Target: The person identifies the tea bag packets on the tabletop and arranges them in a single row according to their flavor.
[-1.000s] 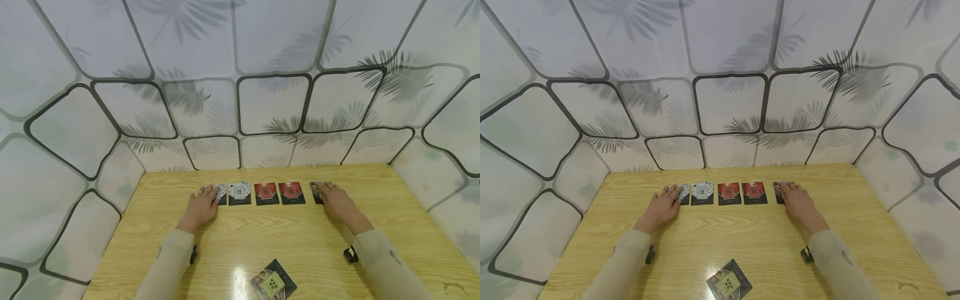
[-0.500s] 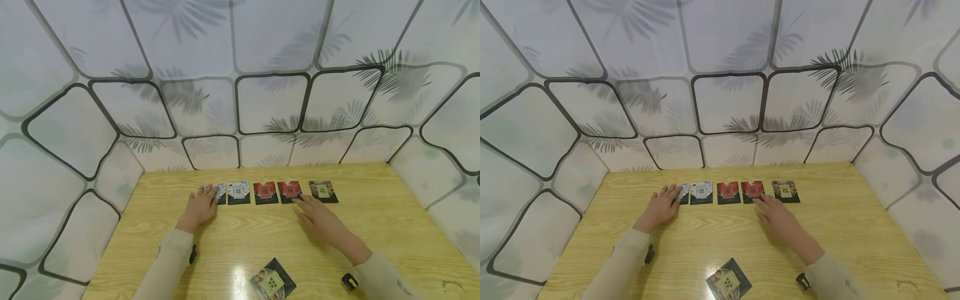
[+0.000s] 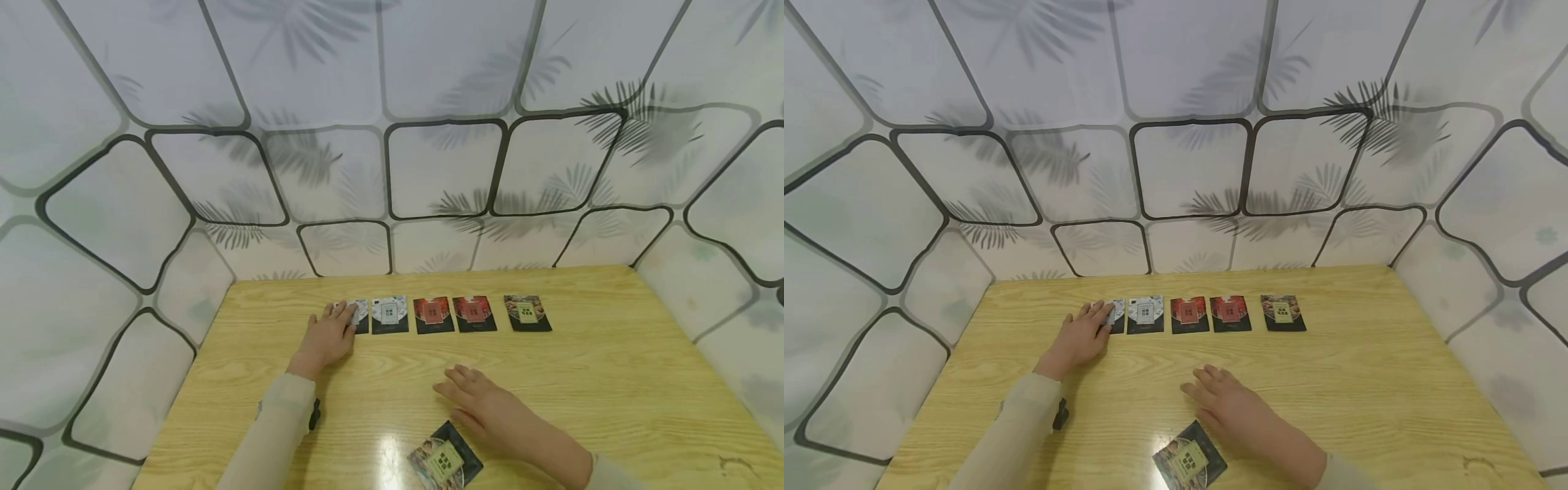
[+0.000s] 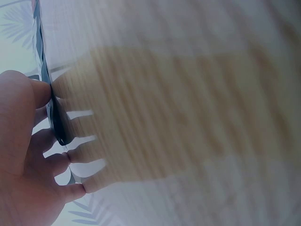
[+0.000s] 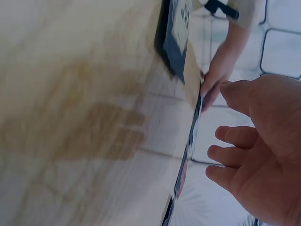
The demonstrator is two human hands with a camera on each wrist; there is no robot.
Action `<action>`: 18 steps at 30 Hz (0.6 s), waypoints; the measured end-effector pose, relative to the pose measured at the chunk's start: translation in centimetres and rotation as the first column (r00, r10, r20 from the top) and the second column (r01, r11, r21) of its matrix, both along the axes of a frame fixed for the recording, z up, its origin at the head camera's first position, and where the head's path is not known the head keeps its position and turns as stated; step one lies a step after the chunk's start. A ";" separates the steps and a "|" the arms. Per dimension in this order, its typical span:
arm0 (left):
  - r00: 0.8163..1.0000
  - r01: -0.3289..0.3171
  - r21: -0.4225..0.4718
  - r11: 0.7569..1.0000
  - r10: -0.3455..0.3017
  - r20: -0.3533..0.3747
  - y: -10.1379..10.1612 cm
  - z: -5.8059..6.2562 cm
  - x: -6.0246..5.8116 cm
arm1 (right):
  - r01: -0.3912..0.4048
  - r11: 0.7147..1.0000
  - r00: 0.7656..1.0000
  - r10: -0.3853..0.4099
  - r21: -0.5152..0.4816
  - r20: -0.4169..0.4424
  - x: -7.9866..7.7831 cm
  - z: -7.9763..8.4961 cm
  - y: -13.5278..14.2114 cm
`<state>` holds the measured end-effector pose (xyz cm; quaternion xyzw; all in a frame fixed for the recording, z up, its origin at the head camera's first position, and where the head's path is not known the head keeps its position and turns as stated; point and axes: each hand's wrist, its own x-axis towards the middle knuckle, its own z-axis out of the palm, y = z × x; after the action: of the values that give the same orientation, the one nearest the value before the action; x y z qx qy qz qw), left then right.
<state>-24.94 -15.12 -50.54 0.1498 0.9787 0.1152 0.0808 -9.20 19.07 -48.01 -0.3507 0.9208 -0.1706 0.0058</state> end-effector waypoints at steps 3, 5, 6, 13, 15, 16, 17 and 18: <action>1.000 0.002 0.001 1.000 -0.002 -0.015 0.0 0.0 0.0 | -0.071 0.997 0.997 0.071 0.013 -0.019 0.8 -0.1 -0.7; 1.000 0.002 0.003 1.000 -0.002 -0.020 0.0 0.0 0.1 | -0.120 0.992 0.993 0.120 0.026 -0.015 1.3 -0.2 -1.0; 1.000 0.002 0.005 1.000 -0.002 -0.023 0.0 0.0 0.1 | -0.144 0.989 0.989 0.145 0.034 -0.010 1.5 -0.3 -1.1; 1.000 0.004 0.014 1.000 -0.004 -0.028 0.0 0.0 0.1 | -0.233 0.970 0.961 0.218 0.075 0.168 2.4 -0.6 -1.5; 1.000 0.004 0.009 1.000 -0.003 -0.027 0.0 -0.1 0.1 | -0.242 0.967 0.951 0.221 0.077 0.216 2.5 -0.7 -1.6; 1.000 0.003 0.006 1.000 -0.003 -0.026 0.0 -0.2 0.1 | -0.249 0.965 0.948 0.225 0.083 0.226 2.5 -0.8 -1.7; 1.000 0.003 0.006 1.000 -0.003 -0.025 0.0 -0.2 0.0 | -0.254 0.963 0.945 0.228 0.086 0.236 2.5 -0.9 -1.7; 1.000 0.003 0.007 1.000 -0.003 -0.025 0.0 -0.3 0.0 | -0.256 0.962 0.943 0.228 0.090 0.243 2.5 -0.9 -1.7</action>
<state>-24.93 -15.13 -50.83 0.1529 0.9790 0.1166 0.0683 -6.66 17.33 -48.91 -0.4383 0.8723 -0.1522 0.1545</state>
